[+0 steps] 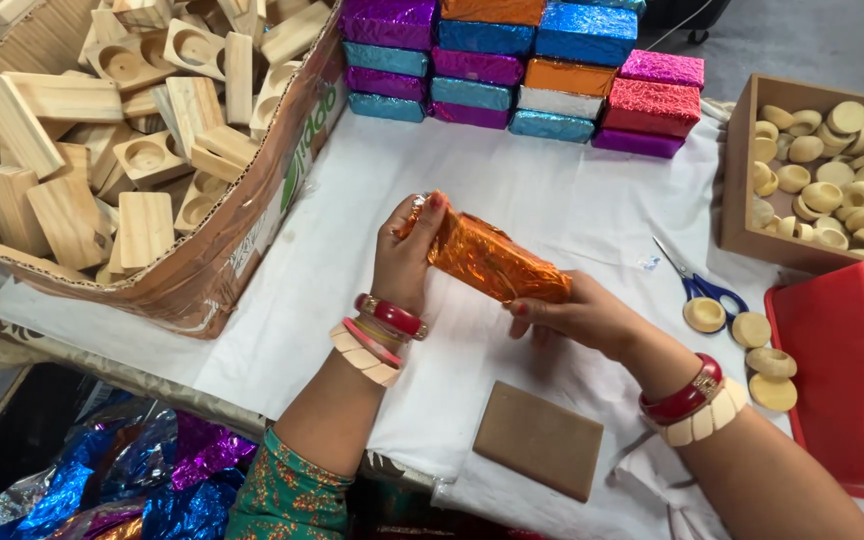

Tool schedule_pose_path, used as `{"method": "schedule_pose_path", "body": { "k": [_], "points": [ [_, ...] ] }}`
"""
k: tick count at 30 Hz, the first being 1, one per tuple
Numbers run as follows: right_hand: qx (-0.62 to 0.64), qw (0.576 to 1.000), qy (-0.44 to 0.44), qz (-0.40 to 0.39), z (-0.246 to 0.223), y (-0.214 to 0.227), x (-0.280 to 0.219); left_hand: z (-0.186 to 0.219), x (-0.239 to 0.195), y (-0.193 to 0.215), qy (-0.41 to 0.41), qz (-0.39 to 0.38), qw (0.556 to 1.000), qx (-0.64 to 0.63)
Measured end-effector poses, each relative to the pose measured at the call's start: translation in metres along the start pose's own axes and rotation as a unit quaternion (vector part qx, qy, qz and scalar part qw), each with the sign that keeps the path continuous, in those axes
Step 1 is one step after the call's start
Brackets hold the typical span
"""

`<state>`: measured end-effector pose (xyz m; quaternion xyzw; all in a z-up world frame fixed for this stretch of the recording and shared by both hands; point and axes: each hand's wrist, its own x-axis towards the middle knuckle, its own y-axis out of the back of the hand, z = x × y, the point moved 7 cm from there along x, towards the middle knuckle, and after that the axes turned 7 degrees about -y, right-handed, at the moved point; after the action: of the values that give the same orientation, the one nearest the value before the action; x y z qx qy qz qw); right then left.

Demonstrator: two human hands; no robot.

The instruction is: The person wraps a small rectangular box with orange metallic foil, folding the edges and corners neatly. They use a tape dispenser to apply clear tape to secure the foil, then place the finished box with other wrapped boxes on the table.

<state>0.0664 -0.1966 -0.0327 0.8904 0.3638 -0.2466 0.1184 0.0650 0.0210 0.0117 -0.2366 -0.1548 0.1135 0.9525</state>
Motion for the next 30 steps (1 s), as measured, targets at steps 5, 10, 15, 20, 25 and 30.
{"method": "schedule_pose_path", "body": {
  "k": [5, 10, 15, 20, 25, 30],
  "points": [
    [-0.202, 0.945, 0.211, 0.148, -0.048, 0.009, -0.027, -0.006, 0.003, -0.004, 0.047, -0.065, 0.997, -0.022],
    [-0.532, 0.695, 0.284, 0.391, -0.074, 0.007, -0.055, -0.035, 0.009, 0.001, 0.035, -0.154, 0.984, 0.082],
    [-0.590, 0.685, 0.246, 0.348, -0.061, 0.024, -0.046, 0.012, -0.010, -0.043, -0.092, -0.304, 0.879, 0.356],
    [-0.509, 0.723, 0.339, 0.323, -0.094, 0.014, -0.078, 0.016, -0.020, -0.053, -0.192, -0.337, 0.763, 0.517],
    [-0.448, 0.782, 0.349, 0.258, -0.091, -0.008, -0.067, 0.027, -0.020, -0.052, -0.252, -0.276, 0.794, 0.479],
    [-0.323, 0.872, 0.204, 0.306, -0.048, 0.028, -0.027, 0.029, -0.014, -0.041, -0.229, -0.182, 0.840, 0.457]
  ]
}}
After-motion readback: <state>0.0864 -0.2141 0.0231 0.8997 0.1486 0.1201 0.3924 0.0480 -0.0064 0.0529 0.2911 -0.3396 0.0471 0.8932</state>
